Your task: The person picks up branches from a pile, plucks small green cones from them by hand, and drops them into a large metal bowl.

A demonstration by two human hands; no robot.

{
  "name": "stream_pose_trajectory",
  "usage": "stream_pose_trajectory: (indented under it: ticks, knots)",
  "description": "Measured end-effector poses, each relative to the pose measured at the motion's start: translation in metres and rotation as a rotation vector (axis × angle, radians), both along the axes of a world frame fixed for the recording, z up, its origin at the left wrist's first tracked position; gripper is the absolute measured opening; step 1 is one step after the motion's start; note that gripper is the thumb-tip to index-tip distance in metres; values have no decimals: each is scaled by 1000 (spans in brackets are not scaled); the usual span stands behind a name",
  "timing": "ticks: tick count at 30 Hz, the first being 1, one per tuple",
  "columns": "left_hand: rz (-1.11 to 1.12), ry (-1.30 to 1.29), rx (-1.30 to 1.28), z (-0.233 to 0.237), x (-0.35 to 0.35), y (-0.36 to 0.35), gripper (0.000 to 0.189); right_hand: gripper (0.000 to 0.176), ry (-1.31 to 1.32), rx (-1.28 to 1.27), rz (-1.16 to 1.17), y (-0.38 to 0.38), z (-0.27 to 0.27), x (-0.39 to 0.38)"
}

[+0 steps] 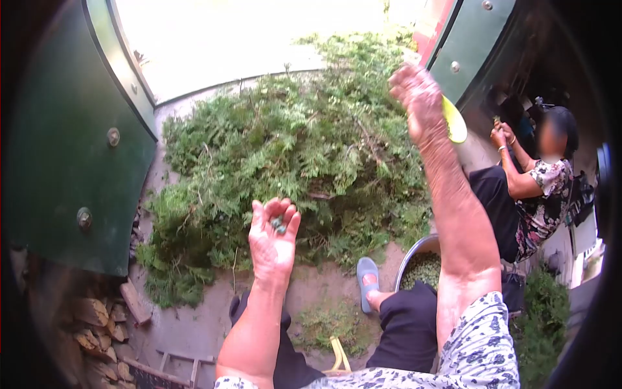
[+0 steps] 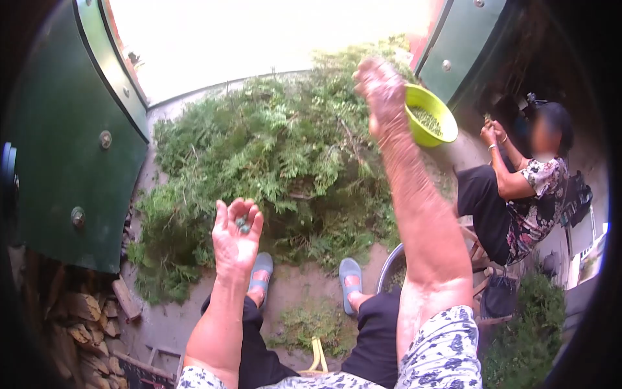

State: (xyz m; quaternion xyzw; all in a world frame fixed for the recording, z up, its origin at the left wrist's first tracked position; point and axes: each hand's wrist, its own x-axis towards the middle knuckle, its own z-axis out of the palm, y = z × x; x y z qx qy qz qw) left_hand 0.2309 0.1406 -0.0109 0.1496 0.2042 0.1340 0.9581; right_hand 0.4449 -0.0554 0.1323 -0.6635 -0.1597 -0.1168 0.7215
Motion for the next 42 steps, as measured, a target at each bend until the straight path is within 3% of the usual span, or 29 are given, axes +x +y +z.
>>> stream_pose_trajectory:
  ticks: [1,2,4,5,7,10,12,15,16,18,19,22,24,27,28,29,32,36,38,40,42]
  knots:
    - [-1,-16,-6,3,3,-4,42,17,108,73,81,12,-31,-19]
    - [0,-27,-11,4,4,-7,45,16,390,182,92,28,-52,-52]
    - [-34,-46,-39,3,6,-12,49,21,679,171,146,41,-107,-103]
    - [-39,-52,-9,4,7,-17,52,23,827,145,179,46,-128,-127]
    - [-50,-55,176,4,9,-32,56,23,1163,327,292,55,-153,-165]
    - [-133,-69,500,-1,10,-57,60,38,1132,532,193,66,-170,-191]
    - [-213,-68,693,3,6,-75,66,36,1072,676,144,54,-180,-191]
    - [-365,-145,716,-2,7,-93,66,20,1183,736,192,22,-169,-190]
    - [-396,-158,719,-2,7,-101,64,20,1185,741,171,9,-175,-189]
    - [-438,-175,716,-4,10,-111,61,18,1205,718,353,-23,-189,-185]
    - [-460,-171,738,-6,13,-112,58,18,1202,693,279,-36,-185,-184]
    - [-440,-109,636,-11,20,-105,47,16,1085,450,161,-111,-203,-186]
    - [-372,-40,489,-12,26,-89,43,15,1049,272,-128,-167,-211,-197]
    - [-204,101,421,-8,31,-69,37,26,989,-176,-301,-269,-260,-214]
    - [-185,71,366,-13,33,-60,33,28,800,-414,-410,-289,-278,-219]
    - [-151,89,351,-12,34,-55,33,30,827,-469,-448,-303,-284,-222]
    - [-104,125,302,-13,35,-44,32,28,812,-518,-359,-291,-291,-213]
    - [-96,156,277,-13,33,-41,28,32,864,-399,12,-212,-320,-182]
    - [-101,159,287,-13,31,-40,28,34,953,-423,144,-181,-352,-169]
    - [-110,163,299,-13,29,-37,27,36,1135,-246,129,-158,-391,-170]
    - [-185,107,247,-13,27,-35,26,40,1250,-327,176,-143,-415,-175]
